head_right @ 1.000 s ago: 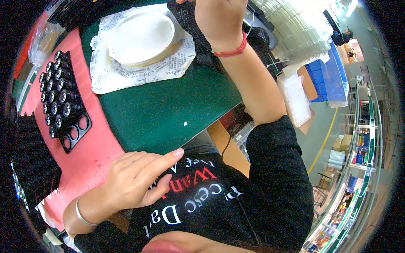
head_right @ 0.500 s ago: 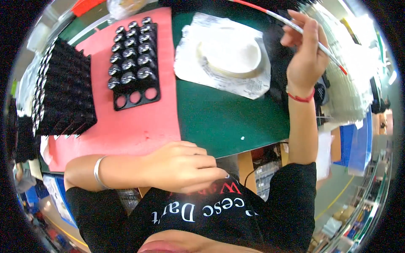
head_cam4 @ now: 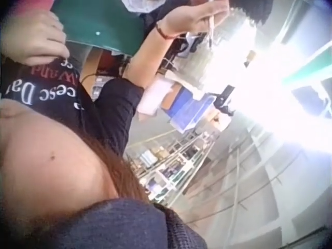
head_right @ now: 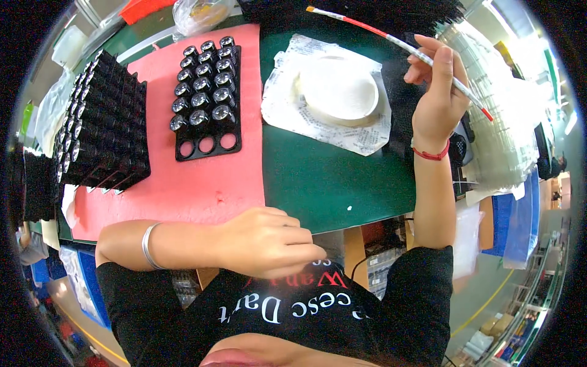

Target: Applying a yellow substance to the rim of small black cylindrical components using a paintbrush.

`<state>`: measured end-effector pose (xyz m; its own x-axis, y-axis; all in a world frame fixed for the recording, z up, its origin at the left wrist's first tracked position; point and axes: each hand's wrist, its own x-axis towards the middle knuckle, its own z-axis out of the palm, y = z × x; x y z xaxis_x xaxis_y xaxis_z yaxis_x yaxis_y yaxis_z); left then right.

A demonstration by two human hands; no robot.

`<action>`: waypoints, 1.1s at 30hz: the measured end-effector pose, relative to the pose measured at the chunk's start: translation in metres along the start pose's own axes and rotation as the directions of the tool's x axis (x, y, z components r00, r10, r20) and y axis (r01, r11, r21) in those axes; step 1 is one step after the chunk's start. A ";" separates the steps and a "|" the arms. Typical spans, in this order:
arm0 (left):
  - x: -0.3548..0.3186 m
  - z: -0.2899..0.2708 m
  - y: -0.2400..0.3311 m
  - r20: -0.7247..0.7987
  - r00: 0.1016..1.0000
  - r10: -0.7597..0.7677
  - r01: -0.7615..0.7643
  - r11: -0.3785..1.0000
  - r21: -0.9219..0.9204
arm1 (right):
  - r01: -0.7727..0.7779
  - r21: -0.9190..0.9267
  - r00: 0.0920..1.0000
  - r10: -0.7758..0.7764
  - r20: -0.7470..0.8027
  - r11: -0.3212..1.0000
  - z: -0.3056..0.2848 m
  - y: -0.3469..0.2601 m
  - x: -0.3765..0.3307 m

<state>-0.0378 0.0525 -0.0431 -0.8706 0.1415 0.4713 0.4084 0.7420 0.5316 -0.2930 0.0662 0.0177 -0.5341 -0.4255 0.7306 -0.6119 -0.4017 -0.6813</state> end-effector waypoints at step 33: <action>-0.382 -0.347 -0.043 -0.794 -0.216 -0.569 0.945 -0.326 -0.023 | 0.021 -0.005 0.996 -0.021 -0.081 1.000 -0.005 -0.004 0.002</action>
<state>0.3727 -0.2609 -0.0019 0.1732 -0.9727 0.1543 -0.9497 -0.1235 0.2879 -0.2947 0.0711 0.0222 -0.5667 -0.3498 0.7460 -0.6255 -0.4067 -0.6659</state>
